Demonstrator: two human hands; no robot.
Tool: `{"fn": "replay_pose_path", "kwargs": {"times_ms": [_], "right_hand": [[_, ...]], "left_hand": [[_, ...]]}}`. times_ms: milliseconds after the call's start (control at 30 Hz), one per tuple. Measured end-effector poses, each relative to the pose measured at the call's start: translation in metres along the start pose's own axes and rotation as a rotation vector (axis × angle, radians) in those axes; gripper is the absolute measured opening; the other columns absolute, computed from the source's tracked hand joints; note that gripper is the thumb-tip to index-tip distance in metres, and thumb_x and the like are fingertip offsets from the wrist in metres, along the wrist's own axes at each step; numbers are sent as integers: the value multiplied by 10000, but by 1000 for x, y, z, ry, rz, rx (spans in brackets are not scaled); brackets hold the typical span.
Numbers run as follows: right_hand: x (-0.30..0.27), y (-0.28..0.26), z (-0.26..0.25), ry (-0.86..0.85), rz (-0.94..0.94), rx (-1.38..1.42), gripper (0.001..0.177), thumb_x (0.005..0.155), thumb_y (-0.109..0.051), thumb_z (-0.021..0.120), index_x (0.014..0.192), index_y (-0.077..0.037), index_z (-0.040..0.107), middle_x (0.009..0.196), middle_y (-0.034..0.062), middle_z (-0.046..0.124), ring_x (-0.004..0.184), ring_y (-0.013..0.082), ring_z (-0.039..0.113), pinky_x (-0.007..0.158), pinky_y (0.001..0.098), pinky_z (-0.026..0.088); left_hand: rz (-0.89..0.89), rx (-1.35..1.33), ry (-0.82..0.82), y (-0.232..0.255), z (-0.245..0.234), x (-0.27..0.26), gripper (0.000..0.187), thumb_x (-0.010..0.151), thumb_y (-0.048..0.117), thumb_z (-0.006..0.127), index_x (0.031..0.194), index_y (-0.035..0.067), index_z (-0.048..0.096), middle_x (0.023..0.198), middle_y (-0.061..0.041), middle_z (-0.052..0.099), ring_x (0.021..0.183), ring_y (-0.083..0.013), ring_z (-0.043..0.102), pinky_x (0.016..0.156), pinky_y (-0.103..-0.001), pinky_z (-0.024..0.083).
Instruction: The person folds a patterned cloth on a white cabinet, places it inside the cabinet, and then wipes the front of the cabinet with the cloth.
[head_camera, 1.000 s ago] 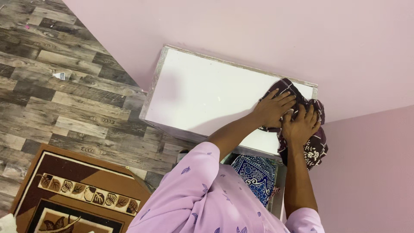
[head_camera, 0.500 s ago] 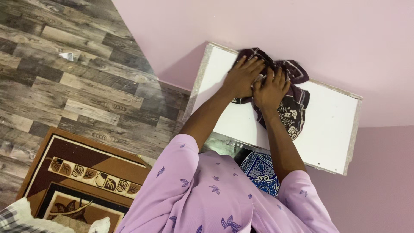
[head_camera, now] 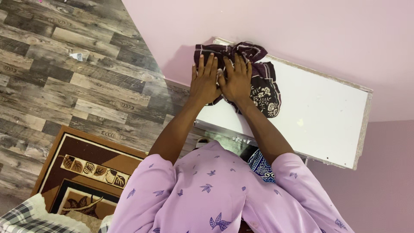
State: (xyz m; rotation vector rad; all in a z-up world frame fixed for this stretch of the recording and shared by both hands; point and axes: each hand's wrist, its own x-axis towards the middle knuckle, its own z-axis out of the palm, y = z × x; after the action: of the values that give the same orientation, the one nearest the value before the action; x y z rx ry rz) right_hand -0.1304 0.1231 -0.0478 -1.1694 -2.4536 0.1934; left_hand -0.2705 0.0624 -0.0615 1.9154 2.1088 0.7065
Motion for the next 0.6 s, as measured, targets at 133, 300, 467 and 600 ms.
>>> {"fn": "replay_pose_path", "kwargs": {"times_ms": [133,300,467,600], "right_hand": [[-31,-6,-13,-22,-67,46,585,1011,-388,543,1490,-51,524,1548,296,424,1466,444,372,1242,595,184],[-68,-1,-34,-21,-102,120,604,1006,-386,557,1497,-39,493,1550,280,432,1462,432,384,1244,575,204],[-119,30,-63,-56,-139,145,647,978,-374,588,1513,-35,460,1545,278,428,1464,428,379,1248,565,212],[-171,70,-99,-70,-122,162,654,951,-357,630,1503,-43,473,1560,256,432,1463,421,384,1240,562,220]], "left_hand": [[-39,79,-119,15,-12,-33,1078,780,504,754,1578,-19,253,1676,-189,159,1551,-423,35,1213,-655,50],[61,135,9,33,-10,-65,997,834,551,682,1573,-31,352,1694,-185,233,1589,-411,76,1258,-625,34],[90,205,-51,84,2,-95,1012,793,591,657,1499,-84,395,1638,-227,266,1543,-433,120,1217,-645,12],[115,224,-73,147,33,-112,983,820,567,653,1483,-112,398,1621,-267,272,1529,-468,133,1219,-641,28]]}}
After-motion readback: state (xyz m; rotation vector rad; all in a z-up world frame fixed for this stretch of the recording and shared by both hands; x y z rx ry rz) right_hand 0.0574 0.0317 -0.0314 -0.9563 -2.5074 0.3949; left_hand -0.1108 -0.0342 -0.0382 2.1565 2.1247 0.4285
